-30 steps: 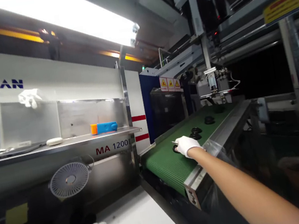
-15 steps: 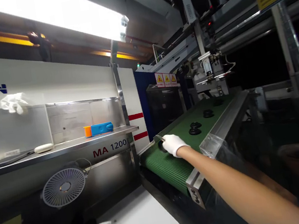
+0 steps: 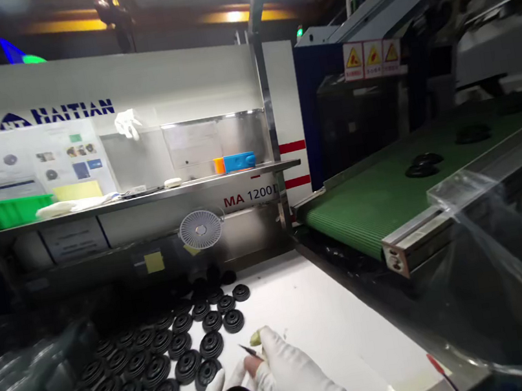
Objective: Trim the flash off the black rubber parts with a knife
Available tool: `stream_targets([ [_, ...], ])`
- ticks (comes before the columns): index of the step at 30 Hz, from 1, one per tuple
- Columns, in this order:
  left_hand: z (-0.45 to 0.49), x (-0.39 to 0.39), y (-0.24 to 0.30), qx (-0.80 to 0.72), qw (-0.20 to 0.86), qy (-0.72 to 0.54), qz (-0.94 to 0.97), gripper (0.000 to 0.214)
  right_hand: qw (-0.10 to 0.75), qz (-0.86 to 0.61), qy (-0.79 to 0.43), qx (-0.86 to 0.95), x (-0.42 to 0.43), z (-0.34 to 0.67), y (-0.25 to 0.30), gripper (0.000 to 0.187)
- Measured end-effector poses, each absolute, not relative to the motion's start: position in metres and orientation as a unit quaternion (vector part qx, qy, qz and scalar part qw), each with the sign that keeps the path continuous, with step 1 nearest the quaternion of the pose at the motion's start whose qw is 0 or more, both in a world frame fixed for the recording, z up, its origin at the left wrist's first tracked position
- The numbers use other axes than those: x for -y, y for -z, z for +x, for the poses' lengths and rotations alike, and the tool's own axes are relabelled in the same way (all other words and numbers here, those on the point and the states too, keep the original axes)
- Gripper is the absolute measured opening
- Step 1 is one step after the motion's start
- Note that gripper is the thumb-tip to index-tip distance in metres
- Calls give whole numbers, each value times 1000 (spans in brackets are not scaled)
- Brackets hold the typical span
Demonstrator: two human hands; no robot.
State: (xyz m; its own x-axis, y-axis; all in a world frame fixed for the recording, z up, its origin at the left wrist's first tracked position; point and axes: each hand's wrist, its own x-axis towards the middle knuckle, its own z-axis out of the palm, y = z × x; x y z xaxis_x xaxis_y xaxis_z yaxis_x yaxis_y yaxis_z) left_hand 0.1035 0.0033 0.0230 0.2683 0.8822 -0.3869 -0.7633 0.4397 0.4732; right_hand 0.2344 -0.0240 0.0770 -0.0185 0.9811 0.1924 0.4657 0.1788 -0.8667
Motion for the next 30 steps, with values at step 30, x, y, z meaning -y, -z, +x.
stream_targets([
  [30,67,-3,-36,-241,745,-620,-47,3,280,-652,-126,694,56,156,-8,27],
])
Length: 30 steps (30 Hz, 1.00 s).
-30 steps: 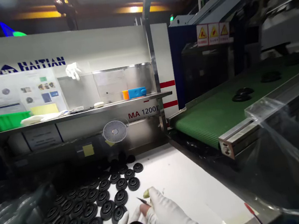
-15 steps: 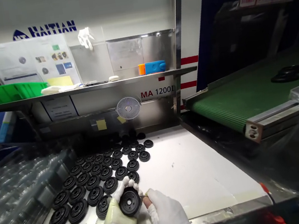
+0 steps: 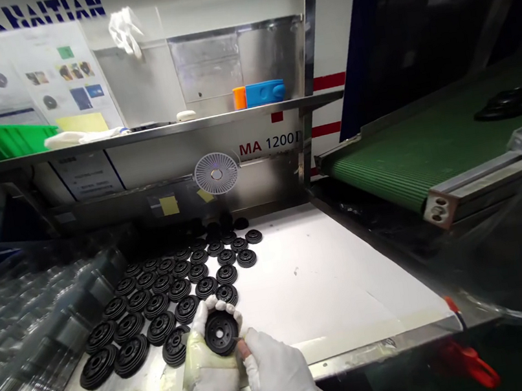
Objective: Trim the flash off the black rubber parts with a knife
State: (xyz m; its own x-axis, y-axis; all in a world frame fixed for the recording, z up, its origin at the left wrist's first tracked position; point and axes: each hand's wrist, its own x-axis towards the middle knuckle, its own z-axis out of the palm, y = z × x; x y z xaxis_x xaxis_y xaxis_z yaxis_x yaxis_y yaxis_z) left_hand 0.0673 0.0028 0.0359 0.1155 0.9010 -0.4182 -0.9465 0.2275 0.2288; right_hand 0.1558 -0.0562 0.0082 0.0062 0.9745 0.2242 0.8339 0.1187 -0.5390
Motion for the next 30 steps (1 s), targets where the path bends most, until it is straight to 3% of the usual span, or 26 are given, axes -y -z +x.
stream_targets([
  [3,68,-4,-37,-252,737,-626,-34,3,288,-648,-111,696,58,150,-5,27],
  [9,59,2,-32,-281,757,-587,56,33,296,-648,-103,694,57,154,-9,27],
  [20,64,-6,-40,-267,726,-633,-31,4,295,-660,-84,686,62,144,-1,26],
  [27,60,1,-34,-294,745,-598,41,31,298,-657,-72,689,61,146,-1,28],
  [30,59,1,-33,-278,763,-583,41,28,307,-666,-88,675,60,154,-2,29],
])
